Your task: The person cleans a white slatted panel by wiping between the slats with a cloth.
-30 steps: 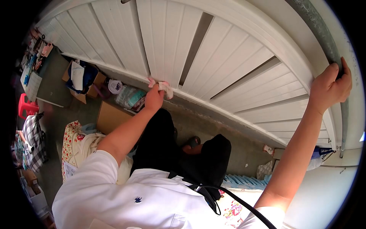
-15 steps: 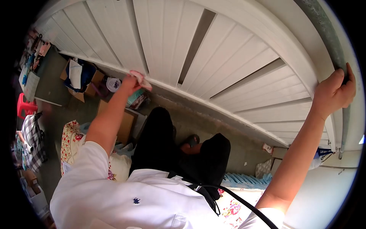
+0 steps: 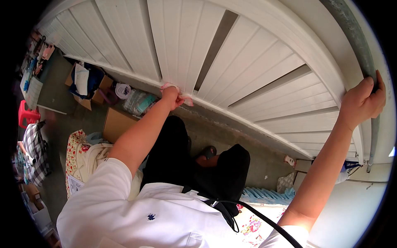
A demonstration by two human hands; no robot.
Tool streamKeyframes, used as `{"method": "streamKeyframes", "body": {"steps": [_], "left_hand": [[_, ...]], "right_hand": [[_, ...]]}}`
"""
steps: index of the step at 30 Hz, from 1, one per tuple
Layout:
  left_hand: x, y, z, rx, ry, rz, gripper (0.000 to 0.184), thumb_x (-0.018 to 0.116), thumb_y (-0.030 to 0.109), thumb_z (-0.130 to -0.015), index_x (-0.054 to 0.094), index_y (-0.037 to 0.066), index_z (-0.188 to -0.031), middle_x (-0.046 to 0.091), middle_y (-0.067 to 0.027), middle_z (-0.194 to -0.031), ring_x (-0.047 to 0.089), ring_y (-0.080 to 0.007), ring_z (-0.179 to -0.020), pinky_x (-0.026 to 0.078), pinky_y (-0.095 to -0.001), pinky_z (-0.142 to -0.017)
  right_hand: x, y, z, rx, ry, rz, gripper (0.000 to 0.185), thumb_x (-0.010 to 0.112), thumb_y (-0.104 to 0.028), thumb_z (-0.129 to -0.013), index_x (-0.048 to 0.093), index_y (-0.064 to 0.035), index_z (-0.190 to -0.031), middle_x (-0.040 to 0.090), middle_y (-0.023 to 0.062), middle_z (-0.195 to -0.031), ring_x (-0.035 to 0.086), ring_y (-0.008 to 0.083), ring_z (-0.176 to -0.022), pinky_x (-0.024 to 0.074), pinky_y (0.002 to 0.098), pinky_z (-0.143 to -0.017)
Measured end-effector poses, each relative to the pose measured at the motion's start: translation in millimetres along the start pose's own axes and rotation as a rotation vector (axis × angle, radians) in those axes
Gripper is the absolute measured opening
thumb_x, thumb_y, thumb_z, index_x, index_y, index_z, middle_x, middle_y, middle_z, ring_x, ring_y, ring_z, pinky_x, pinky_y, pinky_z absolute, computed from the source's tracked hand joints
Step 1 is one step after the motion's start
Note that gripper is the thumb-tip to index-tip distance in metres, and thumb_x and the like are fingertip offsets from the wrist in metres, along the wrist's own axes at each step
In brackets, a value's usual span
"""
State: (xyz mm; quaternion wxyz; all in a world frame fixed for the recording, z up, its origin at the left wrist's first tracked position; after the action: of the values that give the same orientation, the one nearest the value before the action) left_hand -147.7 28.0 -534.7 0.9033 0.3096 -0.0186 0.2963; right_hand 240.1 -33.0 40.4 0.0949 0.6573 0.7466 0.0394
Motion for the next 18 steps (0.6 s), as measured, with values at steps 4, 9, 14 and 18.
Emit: {"method": "streamKeyframes", "body": {"steps": [4, 9, 14, 18], "left_hand": [[-25.8, 19.9, -6.1, 0.054, -0.085, 0.132, 0.008, 0.05, 0.012, -0.092, 0.058, 0.012, -0.092, 0.058, -0.0057, -0.089, 0.061, -0.0261, -0.08, 0.055, -0.0428, -0.064], [-70.6, 77.5, 19.7, 0.253, 0.185, 0.123, 0.038, 0.056, 0.013, -0.09, 0.043, 0.007, -0.126, 0.06, -0.0155, -0.1, 0.067, -0.032, -0.093, 0.059, -0.0569, -0.071], [-11.0, 29.6, 22.6, 0.237, 0.248, 0.065, 0.049, 0.046, -0.001, -0.091, 0.027, 0.01, -0.135, 0.05, -0.0205, -0.125, 0.066, -0.0334, -0.075, 0.064, -0.0573, -0.065], [55.2, -36.9, 25.1, -0.079, -0.094, 0.148, 0.038, 0.049, 0.003, -0.092, 0.048, 0.008, -0.13, 0.062, -0.0139, -0.112, 0.065, -0.0275, -0.081, 0.063, -0.0487, -0.073]], "right_hand": [[-0.9, 1.1, -0.4, 0.027, -0.03, 0.012, 0.037, 0.053, -0.028, -0.089, 0.073, -0.0035, -0.109, 0.071, 0.0163, -0.103, 0.064, 0.0325, -0.098, 0.0491, 0.0416, -0.091], [-1.6, -7.2, -1.3, 0.063, -0.019, 0.0, 0.037, 0.053, -0.028, -0.088, 0.074, -0.0044, -0.109, 0.071, 0.016, -0.1, 0.065, 0.0323, -0.092, 0.0505, 0.0411, -0.087], [-2.0, -6.3, -1.9, -0.033, 0.032, 0.035, 0.037, 0.053, -0.028, -0.088, 0.074, -0.0058, -0.109, 0.071, 0.016, -0.099, 0.066, 0.0318, -0.089, 0.0512, 0.0403, -0.084], [-2.1, -7.4, -0.9, 0.024, 0.002, 0.022, 0.036, 0.054, -0.028, -0.088, 0.074, -0.0062, -0.109, 0.071, 0.0155, -0.098, 0.066, 0.0316, -0.089, 0.0512, 0.0407, -0.084]]}}
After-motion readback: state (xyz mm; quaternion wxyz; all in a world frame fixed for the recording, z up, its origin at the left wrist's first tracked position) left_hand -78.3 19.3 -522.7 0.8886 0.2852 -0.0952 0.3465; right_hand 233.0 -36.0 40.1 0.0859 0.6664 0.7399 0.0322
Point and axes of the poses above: each hand's wrist, its own z-axis away from the middle knuckle, its own x-axis out of the palm, y = z × x, the point moved 5 cm from there along -z, towards the middle knuckle
